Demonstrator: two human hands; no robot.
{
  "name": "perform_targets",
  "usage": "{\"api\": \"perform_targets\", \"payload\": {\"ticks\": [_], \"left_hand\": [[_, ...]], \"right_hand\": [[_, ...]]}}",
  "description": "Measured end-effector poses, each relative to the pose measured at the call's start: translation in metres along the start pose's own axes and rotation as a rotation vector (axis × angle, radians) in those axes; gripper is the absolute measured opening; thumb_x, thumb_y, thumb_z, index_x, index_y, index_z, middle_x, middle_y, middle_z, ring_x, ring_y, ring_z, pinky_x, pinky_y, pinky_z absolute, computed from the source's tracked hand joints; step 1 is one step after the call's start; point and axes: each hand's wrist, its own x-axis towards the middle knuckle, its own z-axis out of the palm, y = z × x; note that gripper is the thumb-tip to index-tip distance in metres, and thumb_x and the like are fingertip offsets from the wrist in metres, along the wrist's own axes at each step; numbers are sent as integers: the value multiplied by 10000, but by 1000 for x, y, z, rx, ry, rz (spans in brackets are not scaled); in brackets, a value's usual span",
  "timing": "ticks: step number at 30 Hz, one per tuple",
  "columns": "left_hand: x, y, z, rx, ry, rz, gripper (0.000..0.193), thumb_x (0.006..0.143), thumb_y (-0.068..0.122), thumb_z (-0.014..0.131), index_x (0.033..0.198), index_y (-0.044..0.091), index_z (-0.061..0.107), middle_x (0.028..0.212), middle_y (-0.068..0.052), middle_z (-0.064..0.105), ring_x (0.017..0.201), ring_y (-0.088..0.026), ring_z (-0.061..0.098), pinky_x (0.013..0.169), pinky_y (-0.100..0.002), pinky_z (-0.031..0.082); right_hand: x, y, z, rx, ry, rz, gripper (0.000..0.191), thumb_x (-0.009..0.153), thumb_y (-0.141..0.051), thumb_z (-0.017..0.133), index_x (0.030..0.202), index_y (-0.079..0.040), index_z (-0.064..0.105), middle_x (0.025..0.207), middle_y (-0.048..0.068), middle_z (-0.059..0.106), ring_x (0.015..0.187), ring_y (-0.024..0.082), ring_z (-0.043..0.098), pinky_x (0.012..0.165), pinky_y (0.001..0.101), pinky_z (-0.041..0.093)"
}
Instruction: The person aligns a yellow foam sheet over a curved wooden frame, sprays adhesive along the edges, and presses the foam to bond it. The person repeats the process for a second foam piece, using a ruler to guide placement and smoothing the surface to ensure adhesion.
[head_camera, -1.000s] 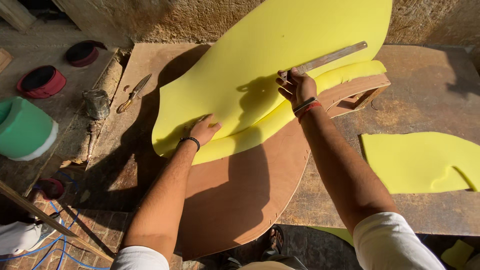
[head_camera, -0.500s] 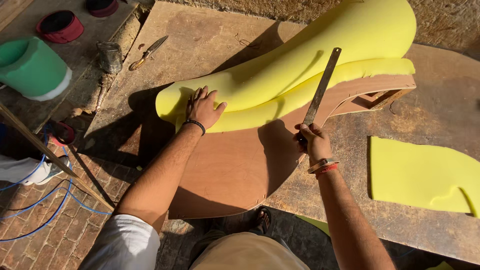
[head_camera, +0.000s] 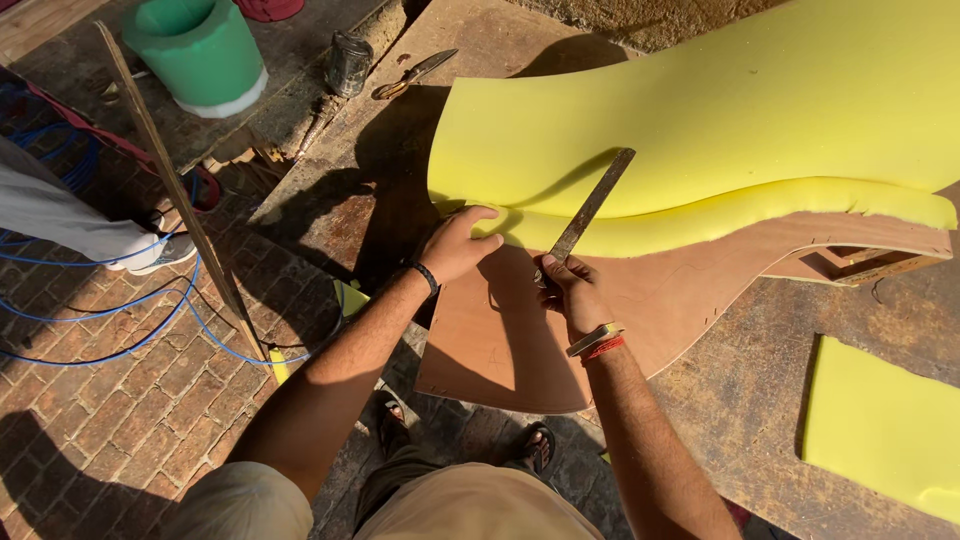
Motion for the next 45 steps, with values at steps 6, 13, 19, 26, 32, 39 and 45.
{"api": "perform_targets", "payload": {"ticks": [6, 13, 19, 26, 32, 39, 45], "left_hand": [[-23, -31, -22, -288, -222, -57, 393, 1019, 310, 730, 1257, -3, 714, 990, -117, 725, 932, -254, 696, 764, -330, 560], [-63, -58, -99, -842, -391, -176, 439, 1017, 270, 626, 1379, 40, 529, 1008, -76, 701, 825, -178, 750, 714, -329, 641], [-42, -81, -127, -938, -333, -102, 394, 1015, 85, 582, 1401, 33, 522, 1066, -83, 690, 903, -173, 730, 807, -374, 651], [-13, -161, -151, -813, -140, -257, 249, 1029, 92, 586, 1272, 55, 544, 1001, -96, 746, 763, -161, 717, 651, -307, 592], [6, -232, -177, -648, -82, -519, 258, 977, 60, 593, 1225, 100, 531, 860, -97, 737, 599, -166, 671, 504, -320, 518], [40, -276, -215, -517, -46, -412, 318, 912, 7, 607, 1224, 44, 557, 916, -166, 709, 749, -286, 691, 599, -411, 521], [79, -325, -298, 329, 221, -142, 425, 911, 270, 724, 1282, 93, 617, 1213, -182, 685, 1132, -388, 637, 932, -503, 523]], "right_hand": [[21, 39, 74, -43, 65, -88, 197, 989, -240, 656, 1003, -54, 721, 802, -2, 681, 689, 91, 601, 617, 252, 492], [19, 59, 191, -2, 84, -116, 278, 1048, -337, 589, 1044, -75, 683, 816, -10, 620, 695, 104, 528, 592, 285, 402], [11, 33, 231, -86, 111, 45, 375, 1029, -392, 475, 1246, -143, 654, 999, 33, 709, 849, 132, 650, 714, 291, 501], [83, 41, 209, -70, 142, -9, 291, 1005, -231, 663, 1204, -18, 675, 1017, 40, 688, 899, 169, 663, 759, 341, 520], [155, 26, 204, -762, 519, -679, 450, 963, -211, 811, 1364, -66, 669, 1533, 211, 491, 1355, 306, 537, 1095, 423, 469], [224, -6, 222, -1330, 577, -528, 608, 847, -321, 910, 1357, -104, 659, 1569, 227, 373, 1425, 424, 400, 1108, 611, 277], [229, 21, 290, -1105, 507, -590, 320, 890, -207, 791, 1201, -145, 747, 1503, 142, 598, 1426, 363, 519, 1172, 462, 427]]}}
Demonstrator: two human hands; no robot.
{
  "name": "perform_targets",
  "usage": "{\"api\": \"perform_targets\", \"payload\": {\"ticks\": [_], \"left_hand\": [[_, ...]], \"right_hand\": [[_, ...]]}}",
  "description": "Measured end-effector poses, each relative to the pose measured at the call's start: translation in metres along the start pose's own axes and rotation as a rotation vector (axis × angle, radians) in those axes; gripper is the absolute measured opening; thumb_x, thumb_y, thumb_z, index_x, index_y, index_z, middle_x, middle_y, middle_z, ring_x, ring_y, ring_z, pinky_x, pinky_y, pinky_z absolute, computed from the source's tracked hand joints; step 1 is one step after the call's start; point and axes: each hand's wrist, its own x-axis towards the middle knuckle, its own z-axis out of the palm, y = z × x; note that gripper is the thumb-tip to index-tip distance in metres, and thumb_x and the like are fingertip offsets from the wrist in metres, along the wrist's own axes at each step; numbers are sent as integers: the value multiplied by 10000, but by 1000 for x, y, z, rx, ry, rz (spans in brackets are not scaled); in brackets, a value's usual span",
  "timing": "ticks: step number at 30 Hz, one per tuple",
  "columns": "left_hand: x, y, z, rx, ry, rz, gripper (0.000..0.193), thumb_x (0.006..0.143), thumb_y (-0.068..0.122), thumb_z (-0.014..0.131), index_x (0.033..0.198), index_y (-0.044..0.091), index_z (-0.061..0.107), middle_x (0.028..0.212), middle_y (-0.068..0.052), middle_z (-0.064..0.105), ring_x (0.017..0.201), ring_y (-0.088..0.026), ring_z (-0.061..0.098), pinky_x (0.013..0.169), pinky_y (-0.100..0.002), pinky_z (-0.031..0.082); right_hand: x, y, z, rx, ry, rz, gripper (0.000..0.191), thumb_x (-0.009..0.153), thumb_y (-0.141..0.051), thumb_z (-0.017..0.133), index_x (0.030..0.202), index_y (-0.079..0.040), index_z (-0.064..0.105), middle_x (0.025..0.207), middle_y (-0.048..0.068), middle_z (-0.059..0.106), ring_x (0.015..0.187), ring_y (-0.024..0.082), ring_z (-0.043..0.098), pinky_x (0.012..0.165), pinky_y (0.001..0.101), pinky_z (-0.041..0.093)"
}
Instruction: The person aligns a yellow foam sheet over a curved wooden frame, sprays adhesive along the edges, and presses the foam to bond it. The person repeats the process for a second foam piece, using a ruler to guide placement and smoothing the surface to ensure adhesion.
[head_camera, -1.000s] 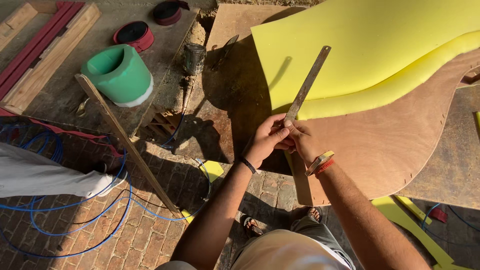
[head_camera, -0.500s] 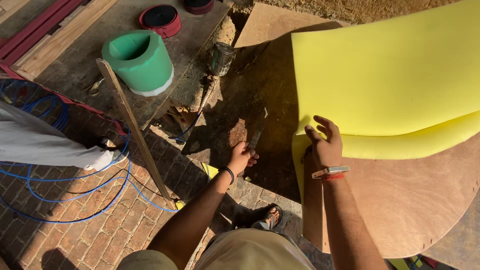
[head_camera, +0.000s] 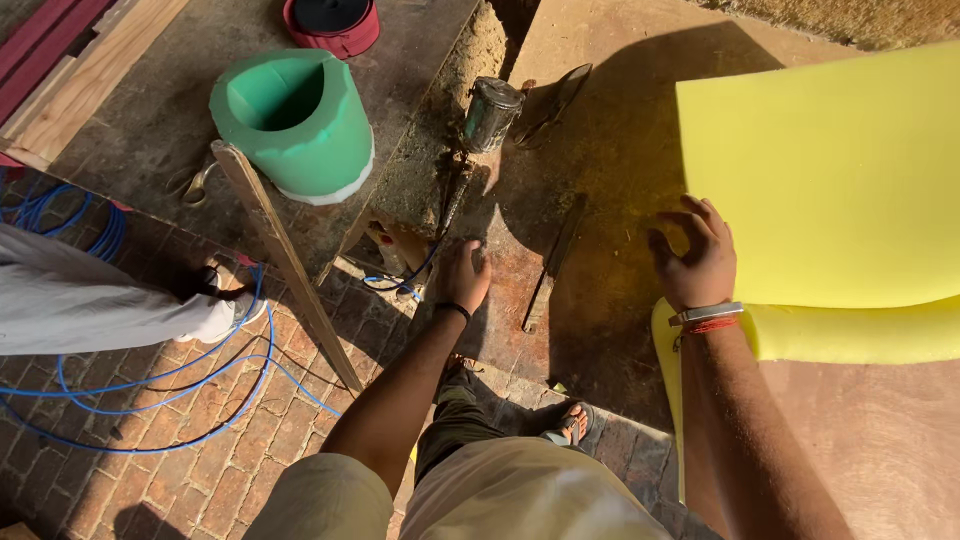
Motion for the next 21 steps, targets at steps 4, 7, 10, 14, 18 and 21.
{"api": "perform_targets", "payload": {"ticks": [4, 7, 10, 14, 18, 21], "left_hand": [[96, -38, -2, 138, 112, 143, 502, 911, 360, 749, 1286, 54, 613, 1314, -245, 619, 1230, -426, 558, 990, -531, 494], [135, -57, 10, 195, -10, 71, 565, 889, 417, 736, 1290, 40, 606, 1257, -233, 625, 1197, -414, 572, 1026, -552, 452], [164, -63, 17, 335, -172, -34, 495, 880, 421, 713, 1200, 50, 646, 1237, -210, 625, 1187, -401, 578, 1010, -553, 444], [162, -62, 28, 344, -172, -105, 424, 899, 477, 700, 995, 64, 692, 1185, -186, 595, 1164, -393, 543, 960, -579, 419], [155, -69, 41, 270, -34, 5, 357, 898, 400, 715, 956, 49, 676, 1139, -185, 578, 1132, -395, 528, 928, -600, 414], [158, -83, 46, 224, -56, 60, 287, 889, 307, 733, 934, 33, 661, 1134, -186, 571, 1134, -383, 528, 961, -569, 432]], "right_hand": [[-11, -59, 42, 60, 13, 46, 238, 896, -190, 770, 1129, -144, 762, 1435, 137, 648, 1350, 348, 596, 1091, 460, 500], [-23, -94, 68, 64, -65, 124, 252, 866, -197, 776, 1110, -135, 765, 1426, 143, 639, 1260, 356, 629, 996, 460, 532], [-28, -110, 77, 68, -96, 249, 243, 875, -222, 753, 1105, -143, 766, 1419, 114, 644, 1194, 320, 667, 899, 425, 578], [-39, -114, 71, 45, -86, 372, 220, 893, -219, 712, 1098, -162, 768, 1384, 60, 687, 1133, 262, 713, 878, 385, 603], [-49, -114, 78, -4, -125, 321, 211, 860, -223, 742, 1055, -150, 778, 1297, 57, 721, 1127, 265, 717, 921, 392, 586], [-54, -118, 95, -4, -162, 304, 204, 842, -222, 755, 1030, -149, 781, 1280, 58, 725, 1109, 266, 716, 912, 389, 587]]}}
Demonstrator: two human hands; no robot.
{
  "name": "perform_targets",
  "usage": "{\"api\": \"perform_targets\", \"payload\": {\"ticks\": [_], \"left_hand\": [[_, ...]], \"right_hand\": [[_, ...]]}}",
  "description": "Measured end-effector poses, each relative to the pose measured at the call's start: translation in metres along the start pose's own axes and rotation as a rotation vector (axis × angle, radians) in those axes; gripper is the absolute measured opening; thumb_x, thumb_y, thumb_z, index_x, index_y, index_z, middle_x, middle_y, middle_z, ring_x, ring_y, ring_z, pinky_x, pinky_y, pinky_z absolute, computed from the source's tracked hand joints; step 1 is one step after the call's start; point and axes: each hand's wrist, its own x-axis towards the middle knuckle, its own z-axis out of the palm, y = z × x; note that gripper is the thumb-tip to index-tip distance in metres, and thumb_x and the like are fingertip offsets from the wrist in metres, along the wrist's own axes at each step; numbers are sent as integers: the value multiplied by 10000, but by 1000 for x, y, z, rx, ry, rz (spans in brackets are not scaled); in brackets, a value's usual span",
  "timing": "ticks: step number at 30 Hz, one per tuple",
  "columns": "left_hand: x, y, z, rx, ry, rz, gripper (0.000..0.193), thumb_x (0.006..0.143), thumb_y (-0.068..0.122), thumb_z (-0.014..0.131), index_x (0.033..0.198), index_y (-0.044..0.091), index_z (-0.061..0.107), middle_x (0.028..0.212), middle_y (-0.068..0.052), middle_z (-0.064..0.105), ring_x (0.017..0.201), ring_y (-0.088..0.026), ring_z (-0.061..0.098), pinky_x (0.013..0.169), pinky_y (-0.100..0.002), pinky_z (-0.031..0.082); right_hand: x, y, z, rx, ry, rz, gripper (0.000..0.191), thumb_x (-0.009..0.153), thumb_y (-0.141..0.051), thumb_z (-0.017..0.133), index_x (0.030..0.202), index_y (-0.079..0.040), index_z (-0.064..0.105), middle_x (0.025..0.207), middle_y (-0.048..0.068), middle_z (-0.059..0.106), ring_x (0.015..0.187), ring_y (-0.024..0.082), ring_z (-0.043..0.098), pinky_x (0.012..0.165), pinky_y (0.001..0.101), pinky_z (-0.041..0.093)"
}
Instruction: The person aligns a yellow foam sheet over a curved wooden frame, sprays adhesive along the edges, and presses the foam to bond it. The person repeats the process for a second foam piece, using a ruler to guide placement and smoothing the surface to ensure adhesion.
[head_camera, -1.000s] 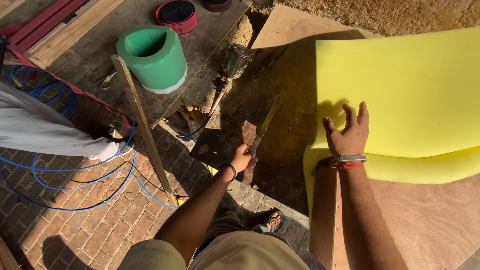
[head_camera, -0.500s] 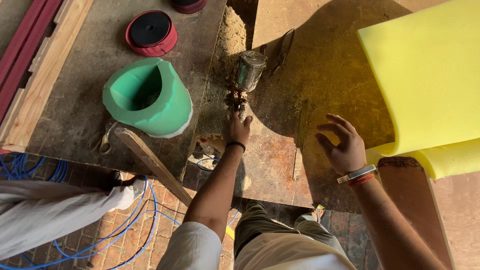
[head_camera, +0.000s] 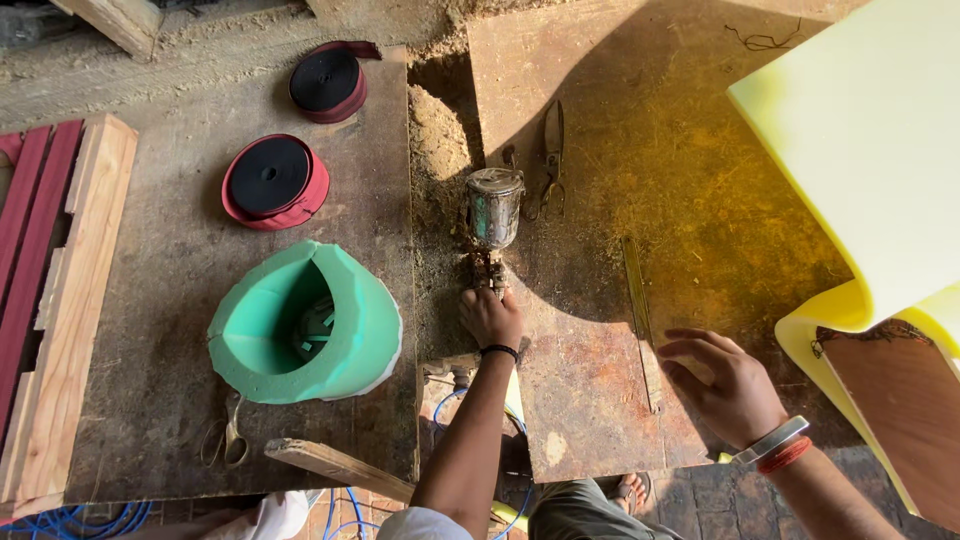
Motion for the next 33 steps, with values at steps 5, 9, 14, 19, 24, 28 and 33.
{"api": "perform_targets", "payload": {"ticks": [5, 9, 14, 19, 24, 28, 33], "left_hand": [[-3, -18, 8, -135, -42, 42, 222, 834, 134, 786, 947, 12, 639, 1133, -188, 574, 1152, -359, 533, 1036, -553, 435], [0, -20, 17, -79, -125, 86, 249, 831, 108, 770, 1013, 7, 634, 1153, -200, 578, 1133, -355, 573, 1028, -534, 478], [17, -15, 15, -141, -236, -9, 298, 817, 38, 730, 1087, -29, 624, 1165, -245, 551, 1086, -412, 554, 933, -547, 488], [-26, -16, -28, -319, -228, -62, 114, 924, 16, 643, 1024, -24, 607, 1124, -197, 543, 1004, -325, 589, 864, -494, 532], [-103, 24, -95, -373, -61, 205, 132, 893, -4, 668, 1003, -1, 596, 1086, -172, 568, 1017, -294, 582, 861, -454, 518], [-144, 102, -142, -516, -102, 467, 259, 830, -12, 674, 1076, -6, 595, 1090, -173, 576, 1031, -344, 560, 891, -479, 476], [-213, 231, -178, -727, -188, 749, 264, 821, 132, 747, 1031, 58, 605, 1022, -118, 602, 1011, -335, 545, 879, -470, 448]], "right_hand": [[-8, -4, 17, 79, -41, 60, 166, 895, -221, 709, 1039, -183, 782, 1274, 12, 741, 1068, 208, 744, 884, 345, 628], [-11, -3, 16, 124, -63, 101, 179, 903, -199, 697, 1057, -170, 783, 1285, 20, 725, 1082, 213, 737, 889, 360, 622], [-6, -5, 20, 118, -105, 77, 181, 922, -184, 689, 1077, -169, 780, 1295, 18, 715, 1082, 226, 728, 892, 367, 614], [-17, -9, 6, 225, -59, 85, 198, 908, -200, 701, 1085, -168, 783, 1308, 24, 722, 1100, 213, 739, 905, 361, 619], [-38, -27, -12, 484, -115, 209, 302, 907, -218, 710, 1190, -114, 727, 1295, 67, 734, 1133, 217, 738, 962, 373, 605], [-48, -45, -5, 869, -17, 173, 614, 927, -193, 728, 1448, -32, 446, 1404, 190, 633, 1329, 273, 599, 1084, 412, 511], [-85, -20, -59, 1296, 267, 59, 974, 918, -104, 733, 1635, -118, 74, 1524, 242, 466, 1397, 310, 490, 1151, 439, 428]]}}
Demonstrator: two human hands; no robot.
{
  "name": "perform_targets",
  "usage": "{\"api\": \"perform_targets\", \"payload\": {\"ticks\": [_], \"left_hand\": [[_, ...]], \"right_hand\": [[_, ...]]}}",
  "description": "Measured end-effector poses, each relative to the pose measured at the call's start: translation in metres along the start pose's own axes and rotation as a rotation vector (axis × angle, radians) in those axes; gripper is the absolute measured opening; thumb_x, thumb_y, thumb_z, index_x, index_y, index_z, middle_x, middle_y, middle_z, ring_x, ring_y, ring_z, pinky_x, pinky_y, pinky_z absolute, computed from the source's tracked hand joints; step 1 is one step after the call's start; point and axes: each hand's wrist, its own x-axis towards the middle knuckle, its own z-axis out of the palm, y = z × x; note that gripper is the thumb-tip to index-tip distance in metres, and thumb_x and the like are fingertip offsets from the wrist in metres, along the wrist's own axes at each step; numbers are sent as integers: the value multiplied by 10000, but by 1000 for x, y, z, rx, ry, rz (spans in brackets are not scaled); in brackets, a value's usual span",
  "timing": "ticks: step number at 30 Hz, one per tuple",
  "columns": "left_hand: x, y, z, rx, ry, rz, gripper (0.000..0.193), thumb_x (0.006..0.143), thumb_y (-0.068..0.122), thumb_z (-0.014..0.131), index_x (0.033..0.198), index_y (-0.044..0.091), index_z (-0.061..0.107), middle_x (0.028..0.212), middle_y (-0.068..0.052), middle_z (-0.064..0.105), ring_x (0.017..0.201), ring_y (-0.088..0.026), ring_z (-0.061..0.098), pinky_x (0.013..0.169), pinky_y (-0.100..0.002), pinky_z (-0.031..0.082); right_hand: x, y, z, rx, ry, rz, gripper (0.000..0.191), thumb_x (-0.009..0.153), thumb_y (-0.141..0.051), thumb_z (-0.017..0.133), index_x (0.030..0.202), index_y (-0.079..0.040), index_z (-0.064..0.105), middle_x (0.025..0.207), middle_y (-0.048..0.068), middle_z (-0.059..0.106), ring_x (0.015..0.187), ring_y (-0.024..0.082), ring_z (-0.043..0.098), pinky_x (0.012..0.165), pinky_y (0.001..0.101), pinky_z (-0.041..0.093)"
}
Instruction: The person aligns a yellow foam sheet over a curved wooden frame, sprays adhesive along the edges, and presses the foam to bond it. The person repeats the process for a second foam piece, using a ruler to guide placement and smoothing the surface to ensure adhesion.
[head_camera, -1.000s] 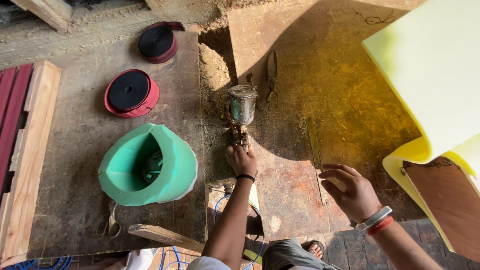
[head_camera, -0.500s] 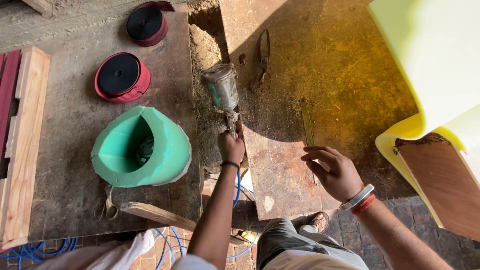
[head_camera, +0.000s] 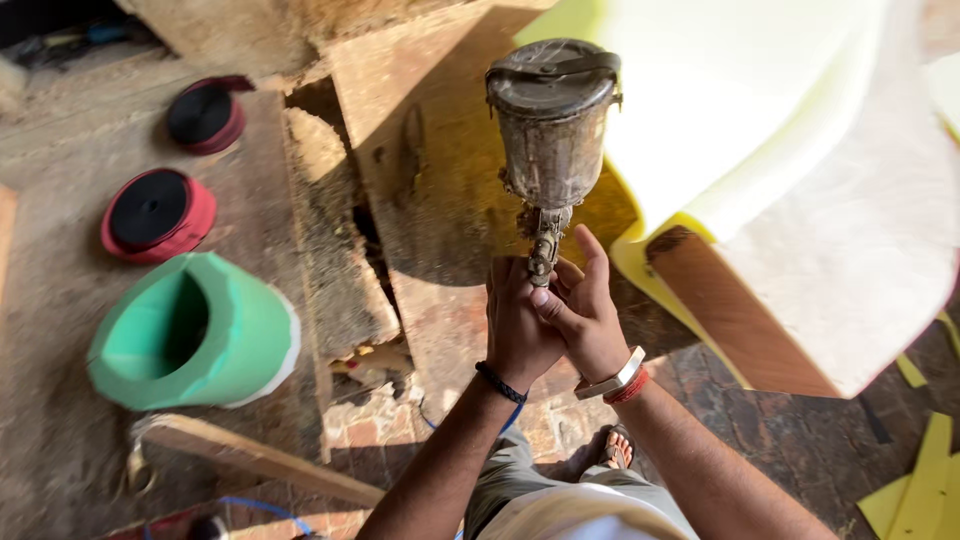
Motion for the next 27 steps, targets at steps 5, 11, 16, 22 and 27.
{"api": "perform_targets", "payload": {"ticks": [5, 11, 16, 22, 27], "left_hand": [[39, 86, 81, 44, -82, 270, 252, 849, 187, 762, 1019, 106, 593, 1008, -79, 611, 1044, -321, 547, 919, -472, 441], [34, 158, 194, 20, -310, 205, 502, 870, 209, 725, 1325, 67, 565, 1188, -163, 581, 953, -250, 587, 765, -365, 529], [-21, 132, 194, -86, -1117, -402, 324, 952, 421, 687, 1081, 129, 740, 782, 5, 717, 682, -97, 654, 608, -293, 514], [-48, 73, 146, -132, -967, -541, 337, 867, 388, 814, 865, 51, 819, 666, -52, 684, 592, -111, 568, 536, -314, 446], [16, 79, 162, 129, -567, -364, 281, 774, 391, 851, 827, 116, 821, 643, -57, 718, 571, -142, 666, 556, -325, 487]], "right_hand": [[-10, -93, -92, -184, 41, -265, 941, 982, -48, 680, 1686, -116, 60, 1642, 183, 388, 1483, 277, 422, 1225, 409, 376], [-3, -207, -221, -243, 199, -579, 815, 1012, 59, 621, 1687, -122, 203, 1487, 183, 542, 1193, 245, 615, 1028, 375, 595], [17, -307, -328, -305, 534, -456, 767, 898, 152, 618, 1578, -116, 386, 1410, 146, 644, 1077, 213, 708, 869, 359, 672], [41, -344, -406, -299, 373, -165, 293, 901, 106, 630, 1191, 69, 646, 962, 146, 751, 766, 251, 745, 693, 354, 628], [54, -315, -423, -452, 387, 35, 146, 941, -37, 703, 1051, 45, 655, 870, 137, 715, 705, 240, 719, 629, 369, 629]]}}
